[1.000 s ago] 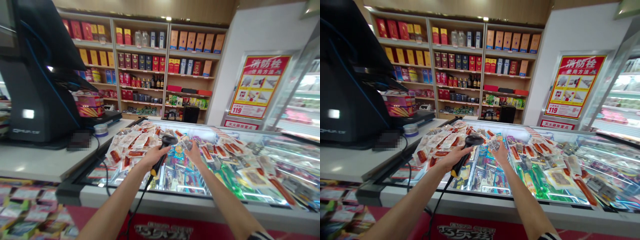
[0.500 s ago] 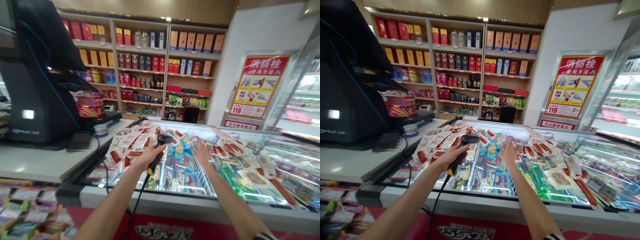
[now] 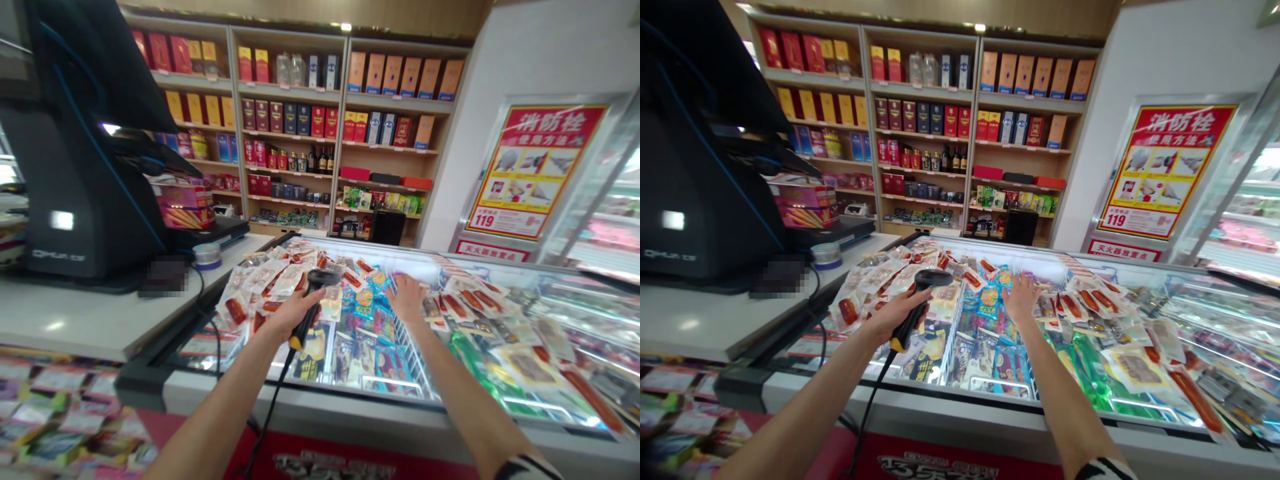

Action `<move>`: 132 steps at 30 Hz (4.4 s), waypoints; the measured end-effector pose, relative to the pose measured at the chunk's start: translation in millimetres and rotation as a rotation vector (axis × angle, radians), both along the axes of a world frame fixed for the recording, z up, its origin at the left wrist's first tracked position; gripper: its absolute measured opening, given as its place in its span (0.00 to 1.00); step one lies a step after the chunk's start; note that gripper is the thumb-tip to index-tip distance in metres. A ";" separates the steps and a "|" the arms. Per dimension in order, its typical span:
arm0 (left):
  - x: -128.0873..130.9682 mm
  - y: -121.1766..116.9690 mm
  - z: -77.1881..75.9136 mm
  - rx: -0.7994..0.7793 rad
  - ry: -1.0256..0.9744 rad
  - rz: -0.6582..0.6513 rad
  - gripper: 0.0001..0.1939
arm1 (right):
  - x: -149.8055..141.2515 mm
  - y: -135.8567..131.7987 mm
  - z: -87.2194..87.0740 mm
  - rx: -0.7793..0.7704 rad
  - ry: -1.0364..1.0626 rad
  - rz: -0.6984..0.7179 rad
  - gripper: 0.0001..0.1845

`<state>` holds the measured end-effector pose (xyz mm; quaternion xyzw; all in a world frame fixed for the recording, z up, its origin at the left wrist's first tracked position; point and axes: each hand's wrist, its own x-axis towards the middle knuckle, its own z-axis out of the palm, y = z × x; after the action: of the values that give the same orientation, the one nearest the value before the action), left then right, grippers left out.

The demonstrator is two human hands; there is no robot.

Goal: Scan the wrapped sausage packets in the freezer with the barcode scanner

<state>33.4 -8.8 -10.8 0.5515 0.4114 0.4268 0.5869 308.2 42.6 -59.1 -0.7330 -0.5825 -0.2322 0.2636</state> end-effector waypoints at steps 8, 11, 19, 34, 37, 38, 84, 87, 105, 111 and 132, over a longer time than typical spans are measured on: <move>-12.9 6.4 -7.6 0.003 0.024 0.004 0.20 | -74.4 62.8 -1.2 -0.308 0.123 0.246 0.22; -14.1 7.3 -9.5 0.003 0.017 -0.003 0.20 | -73.7 64.8 -6.5 -0.357 0.096 0.216 0.22; 0.8 1.5 -4.7 0.004 0.023 -0.014 0.19 | -45.6 26.1 -16.8 -0.183 0.134 0.181 0.20; 17.7 -11.5 13.5 0.060 -0.010 -0.074 0.19 | -39.9 -2.5 -8.9 -0.006 0.104 0.157 0.22; 17.5 -10.0 13.4 0.056 -0.010 -0.064 0.19 | -29.7 -4.8 -8.3 0.008 0.090 0.086 0.21; 17.1 -9.4 13.2 0.053 -0.004 -0.051 0.19 | -23.9 -5.6 -7.3 0.006 0.088 0.048 0.21; 9.2 12.4 4.3 -0.024 0.039 -0.010 0.19 | 18.3 48.0 -10.7 -0.291 -0.036 0.339 0.18; 13.1 2.4 8.3 -0.014 0.043 -0.007 0.19 | -4.8 34.3 -11.4 -0.333 0.035 0.181 0.18; 22.5 -17.1 8.7 0.068 0.174 -0.073 0.20 | -29.5 -8.1 -13.6 -0.066 0.339 0.348 0.28; 26.2 -15.3 11.2 0.103 0.183 -0.058 0.20 | -30.8 -10.9 -12.9 -0.007 0.353 0.400 0.27; 26.6 -31.6 33.5 0.002 0.054 -0.267 0.18 | -27.4 -19.7 -5.7 0.029 0.423 0.271 0.28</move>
<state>60.0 -40.5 22.7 0.6133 0.3497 0.3304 0.6264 280.8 22.9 -64.9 -0.6767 -0.6039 -0.0446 0.4188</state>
